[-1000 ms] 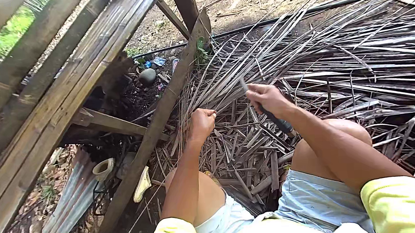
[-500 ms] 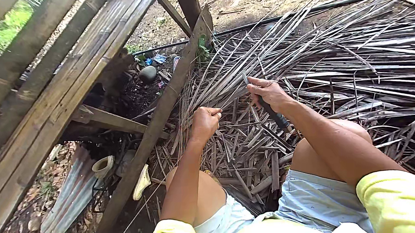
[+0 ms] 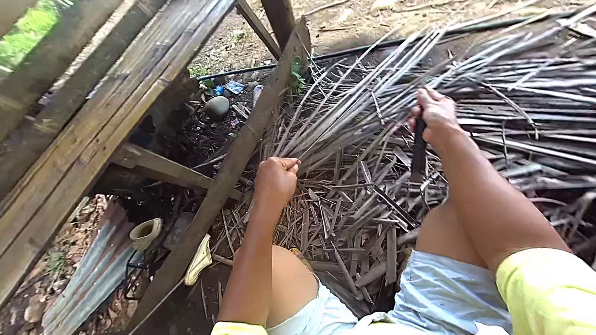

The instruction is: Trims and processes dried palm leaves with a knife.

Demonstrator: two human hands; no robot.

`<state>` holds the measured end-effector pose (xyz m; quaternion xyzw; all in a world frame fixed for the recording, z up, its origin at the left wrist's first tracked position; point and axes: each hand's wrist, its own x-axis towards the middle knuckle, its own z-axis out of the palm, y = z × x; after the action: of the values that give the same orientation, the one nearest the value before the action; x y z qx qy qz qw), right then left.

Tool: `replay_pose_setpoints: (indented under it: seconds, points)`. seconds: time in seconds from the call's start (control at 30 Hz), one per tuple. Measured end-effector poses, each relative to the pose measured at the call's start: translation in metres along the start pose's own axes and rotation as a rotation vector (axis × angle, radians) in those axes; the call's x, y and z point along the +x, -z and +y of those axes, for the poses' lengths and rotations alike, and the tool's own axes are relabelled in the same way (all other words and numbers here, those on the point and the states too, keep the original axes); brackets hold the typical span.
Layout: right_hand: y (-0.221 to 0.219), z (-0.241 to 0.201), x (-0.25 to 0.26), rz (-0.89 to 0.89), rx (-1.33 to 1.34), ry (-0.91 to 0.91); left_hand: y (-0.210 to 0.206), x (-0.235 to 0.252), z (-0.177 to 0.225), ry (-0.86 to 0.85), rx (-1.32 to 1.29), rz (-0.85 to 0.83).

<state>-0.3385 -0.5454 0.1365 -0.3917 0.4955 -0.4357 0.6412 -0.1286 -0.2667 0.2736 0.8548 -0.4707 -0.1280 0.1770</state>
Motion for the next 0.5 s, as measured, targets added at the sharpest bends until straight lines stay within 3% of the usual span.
replay_pose_setpoints:
  seconds: [0.13, 0.27, 0.37, 0.43, 0.5]
  points:
    - [0.000, -0.001, -0.008, -0.022, -0.089, 0.002, 0.009, -0.002, 0.003, 0.015, 0.520, 0.061]
    - [-0.011, 0.005, -0.016, -0.069, -0.184, 0.044, 0.008, 0.029, -0.018, -0.132, 0.806, -0.171]
    - [-0.011, 0.005, -0.023, -0.098, -0.262, 0.071, -0.001, 0.046, -0.068, -0.340, 1.012, -0.395]
    - [-0.012, 0.007, -0.029, -0.087, -0.307, 0.077, -0.015, 0.037, -0.108, -0.400, 1.243, -0.615]
    - [-0.013, 0.007, -0.033, -0.101, -0.336, 0.087, -0.038, 0.018, -0.160, -0.474, 1.305, -0.765]
